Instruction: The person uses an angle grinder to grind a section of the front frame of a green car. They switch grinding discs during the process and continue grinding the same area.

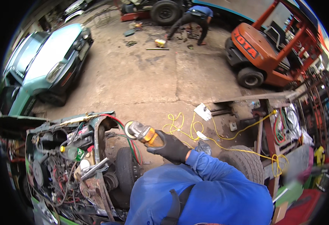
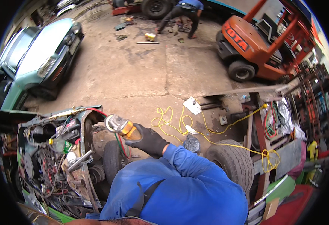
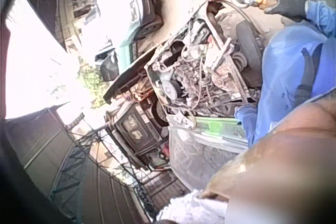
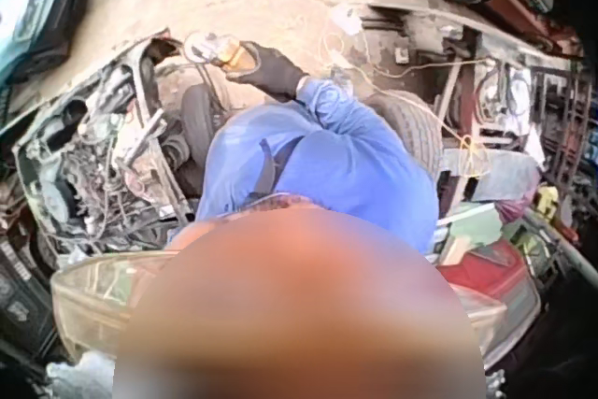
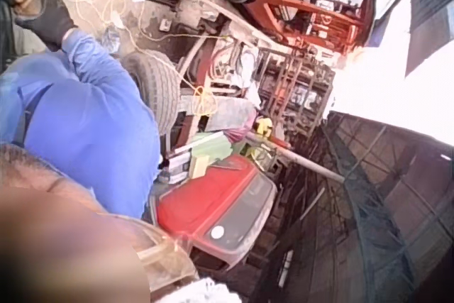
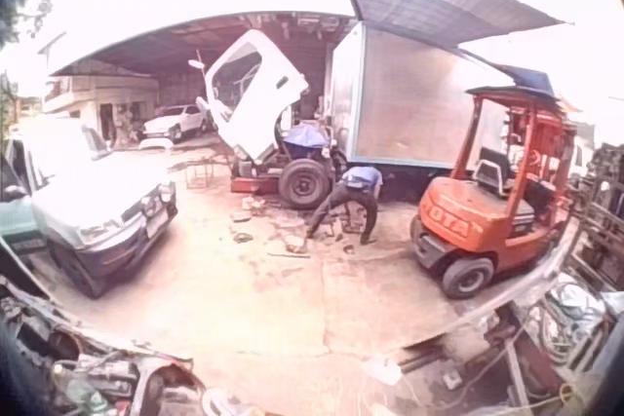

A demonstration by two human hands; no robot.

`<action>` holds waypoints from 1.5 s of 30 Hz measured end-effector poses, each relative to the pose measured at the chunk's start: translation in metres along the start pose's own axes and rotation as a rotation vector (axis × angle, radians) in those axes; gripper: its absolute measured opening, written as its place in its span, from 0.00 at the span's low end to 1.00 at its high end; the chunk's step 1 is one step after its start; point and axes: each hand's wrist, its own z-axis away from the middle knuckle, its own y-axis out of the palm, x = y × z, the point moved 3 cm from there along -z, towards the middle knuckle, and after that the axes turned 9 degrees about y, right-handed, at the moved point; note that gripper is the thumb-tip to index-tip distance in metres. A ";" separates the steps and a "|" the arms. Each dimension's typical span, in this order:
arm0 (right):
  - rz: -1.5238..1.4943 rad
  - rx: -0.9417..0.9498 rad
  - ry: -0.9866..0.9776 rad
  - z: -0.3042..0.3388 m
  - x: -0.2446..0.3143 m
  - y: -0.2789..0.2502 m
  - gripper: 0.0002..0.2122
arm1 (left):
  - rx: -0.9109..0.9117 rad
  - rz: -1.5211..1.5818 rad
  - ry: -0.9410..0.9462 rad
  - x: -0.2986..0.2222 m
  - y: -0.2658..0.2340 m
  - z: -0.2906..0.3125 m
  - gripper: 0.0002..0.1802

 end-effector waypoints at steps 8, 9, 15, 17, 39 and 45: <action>-0.050 -0.028 -0.008 0.023 -0.038 -0.002 0.48 | 0.266 0.367 0.474 -0.208 0.038 0.061 0.38; -0.069 -0.043 -0.006 0.021 -0.041 -0.003 0.48 | 0.298 0.380 0.495 -0.223 0.041 0.067 0.38; -0.127 -0.157 0.105 0.056 -0.086 -0.021 0.46 | 0.431 0.446 0.607 -0.277 0.050 0.116 0.37; -0.144 -0.184 0.125 0.064 -0.093 -0.029 0.45 | 0.456 0.443 0.607 -0.285 0.053 0.125 0.36; -0.125 -0.179 0.061 0.047 -0.089 -0.066 0.39 | 0.181 0.000 -0.027 -0.038 0.001 -0.010 0.31; -0.011 -0.122 0.016 0.017 -0.050 -0.049 0.36 | 0.149 -0.113 -0.324 0.097 -0.061 0.009 0.30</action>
